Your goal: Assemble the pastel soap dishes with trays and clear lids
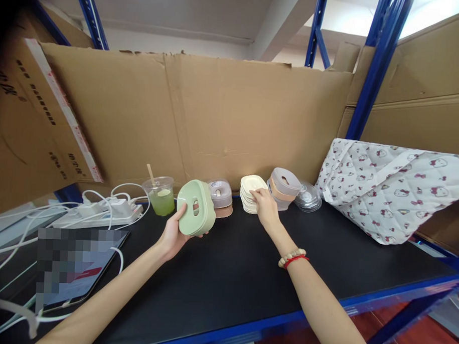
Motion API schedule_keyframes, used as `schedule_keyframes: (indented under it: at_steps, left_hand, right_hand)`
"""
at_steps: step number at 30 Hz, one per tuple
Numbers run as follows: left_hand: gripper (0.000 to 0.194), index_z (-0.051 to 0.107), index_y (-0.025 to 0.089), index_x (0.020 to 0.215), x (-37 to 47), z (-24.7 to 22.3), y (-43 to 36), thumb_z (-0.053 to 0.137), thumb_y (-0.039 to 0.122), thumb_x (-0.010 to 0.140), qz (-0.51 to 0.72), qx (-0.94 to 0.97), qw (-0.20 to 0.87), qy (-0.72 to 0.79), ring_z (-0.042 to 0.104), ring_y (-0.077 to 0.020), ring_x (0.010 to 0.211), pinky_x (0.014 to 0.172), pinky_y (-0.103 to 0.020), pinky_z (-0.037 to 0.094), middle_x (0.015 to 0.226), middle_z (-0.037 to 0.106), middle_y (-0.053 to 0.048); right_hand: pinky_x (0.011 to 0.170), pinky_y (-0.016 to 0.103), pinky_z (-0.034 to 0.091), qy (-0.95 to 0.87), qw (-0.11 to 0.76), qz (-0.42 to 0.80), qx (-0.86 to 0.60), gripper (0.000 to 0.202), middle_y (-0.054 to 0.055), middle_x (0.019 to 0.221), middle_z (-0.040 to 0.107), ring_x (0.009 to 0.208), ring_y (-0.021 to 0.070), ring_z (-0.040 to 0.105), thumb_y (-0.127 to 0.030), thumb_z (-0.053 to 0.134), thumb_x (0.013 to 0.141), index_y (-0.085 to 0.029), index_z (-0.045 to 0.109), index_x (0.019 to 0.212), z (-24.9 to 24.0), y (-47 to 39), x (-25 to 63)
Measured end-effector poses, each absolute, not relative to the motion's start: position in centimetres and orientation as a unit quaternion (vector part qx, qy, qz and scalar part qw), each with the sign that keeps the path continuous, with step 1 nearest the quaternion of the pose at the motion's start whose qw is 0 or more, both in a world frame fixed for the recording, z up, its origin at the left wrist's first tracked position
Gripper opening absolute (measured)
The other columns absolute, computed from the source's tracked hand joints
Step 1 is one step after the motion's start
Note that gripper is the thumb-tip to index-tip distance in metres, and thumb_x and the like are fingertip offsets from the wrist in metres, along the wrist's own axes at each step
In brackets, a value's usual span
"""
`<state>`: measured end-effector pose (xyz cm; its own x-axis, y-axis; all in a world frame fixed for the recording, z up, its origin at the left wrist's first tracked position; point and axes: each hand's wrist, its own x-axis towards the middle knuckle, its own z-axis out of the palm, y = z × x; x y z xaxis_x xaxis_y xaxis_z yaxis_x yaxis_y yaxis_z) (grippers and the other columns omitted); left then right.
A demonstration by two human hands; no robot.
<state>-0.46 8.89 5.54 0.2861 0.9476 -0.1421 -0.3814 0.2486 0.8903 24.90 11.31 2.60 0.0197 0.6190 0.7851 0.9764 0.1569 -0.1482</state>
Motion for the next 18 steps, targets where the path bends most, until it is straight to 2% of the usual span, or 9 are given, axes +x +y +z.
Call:
schedule_keyframes:
  at_steps: [4,7,9,11,13,15,18]
  left_hand:
    - [0.044,0.059,0.015,0.117,-0.5,5.4,9.0,0.037,0.041,0.09,0.484,0.38,0.709,0.345,0.066,-0.021,0.07,0.047,-0.027,0.048,0.101,0.066,-0.012]
    - [0.043,0.058,0.016,0.119,-0.3,5.4,9.1,0.038,0.042,0.09,0.499,0.353,0.725,0.317,0.066,-0.021,0.083,0.063,-0.03,0.054,0.106,0.066,-0.01]
    - [0.042,0.056,0.016,0.121,-0.2,5.5,9.3,0.038,0.039,0.091,0.521,0.317,0.732,0.303,0.065,-0.02,0.088,0.073,-0.031,0.054,0.105,0.067,-0.009]
    - [0.039,0.056,0.014,0.119,-0.2,5.6,9.5,0.039,0.034,0.091,0.545,0.274,0.738,0.289,0.066,-0.0183,0.083,0.076,-0.031,0.054,0.097,0.069,-0.008]
    - [0.033,0.057,0.012,0.114,-0.3,5.8,9.7,0.042,0.028,0.09,0.558,0.241,0.745,0.274,0.065,-0.0164,0.073,0.075,-0.031,0.054,0.086,0.069,-0.006]
    - [0.027,0.058,0.011,0.109,-0.4,6.0,9.8,0.046,0.021,0.088,0.56,0.229,0.75,0.268,0.063,-0.0145,0.063,0.069,-0.03,0.055,0.077,0.068,-0.004]
    - [0.021,0.06,0.01,0.102,-0.4,6.3,9.9,0.048,0.011,0.084,0.569,0.222,0.74,0.283,0.061,-0.0125,0.056,0.06,-0.025,0.053,0.07,0.067,-0.003]
  right_hand:
    - [0.072,0.021,0.049,-0.654,0.4,-0.247,-0.593,0.036,0.008,0.096,0.06,0.091,0.0119,0.055,-0.023,0.035,0.088,-0.02,0.068,0.102,3.1,10.5,23.7]
    - [0.078,0.022,0.049,-0.681,0.425,-0.263,-0.535,0.036,0.008,0.099,0.059,0.094,0.0114,0.055,-0.025,0.035,0.09,-0.021,0.066,0.106,3.7,9.6,21.5]
    - [0.082,0.023,0.049,-0.729,0.431,-0.274,-0.455,0.035,0.007,0.097,0.06,0.094,0.01,0.055,-0.022,0.033,0.091,-0.021,0.067,0.101,4.0,9.1,19.5]
    - [0.084,0.022,0.048,-0.783,0.412,-0.279,-0.372,0.037,0.006,0.093,0.061,0.09,0.0079,0.055,-0.016,0.031,0.09,-0.02,0.068,0.09,3.9,8.5,17.6]
    - [0.083,0.02,0.049,-0.816,0.392,-0.278,-0.32,0.038,0.004,0.089,0.061,0.088,0.0064,0.055,-0.011,0.03,0.089,-0.018,0.067,0.083,3.5,8.1,16.0]
    - [0.079,0.016,0.05,-0.826,0.406,-0.262,-0.29,0.03,0.003,0.088,0.061,0.089,0.0055,0.055,-0.013,0.037,0.088,-0.017,0.066,0.085,3.0,7.9,15.0]
    - [0.08,0.014,0.051,-0.794,0.505,-0.189,-0.283,0.017,0.004,0.095,0.058,0.092,0.0046,0.057,-0.025,0.053,0.083,-0.017,0.065,0.09,2.4,7.6,14.3]
